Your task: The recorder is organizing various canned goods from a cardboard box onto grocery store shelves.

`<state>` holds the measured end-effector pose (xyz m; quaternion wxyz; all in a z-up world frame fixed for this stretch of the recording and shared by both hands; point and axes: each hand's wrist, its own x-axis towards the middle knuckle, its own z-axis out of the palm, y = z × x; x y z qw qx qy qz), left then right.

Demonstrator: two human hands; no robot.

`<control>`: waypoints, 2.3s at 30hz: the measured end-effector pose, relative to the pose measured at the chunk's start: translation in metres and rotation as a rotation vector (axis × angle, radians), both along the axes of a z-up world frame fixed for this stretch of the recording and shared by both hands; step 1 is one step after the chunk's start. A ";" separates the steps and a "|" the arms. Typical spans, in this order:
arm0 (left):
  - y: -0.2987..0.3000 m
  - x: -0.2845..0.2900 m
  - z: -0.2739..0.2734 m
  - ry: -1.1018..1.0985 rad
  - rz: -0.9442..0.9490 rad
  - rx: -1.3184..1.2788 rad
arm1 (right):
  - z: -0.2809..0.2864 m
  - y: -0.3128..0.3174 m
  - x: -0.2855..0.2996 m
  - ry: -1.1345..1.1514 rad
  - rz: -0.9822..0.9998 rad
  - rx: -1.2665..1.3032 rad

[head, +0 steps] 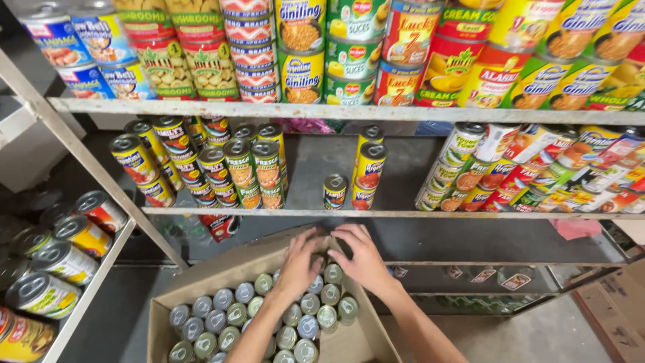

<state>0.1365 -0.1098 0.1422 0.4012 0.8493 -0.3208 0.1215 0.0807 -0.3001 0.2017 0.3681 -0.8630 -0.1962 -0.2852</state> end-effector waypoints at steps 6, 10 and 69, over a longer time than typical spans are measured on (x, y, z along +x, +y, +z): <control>-0.042 0.033 0.059 -0.118 0.046 -0.148 | 0.051 -0.014 0.025 -0.105 -0.053 -0.048; -0.067 0.061 0.072 -0.174 0.095 -0.240 | 0.070 -0.014 0.040 -0.139 -0.086 -0.118; -0.023 -0.018 0.007 0.287 0.142 -0.489 | -0.040 0.033 -0.004 0.032 -0.096 0.286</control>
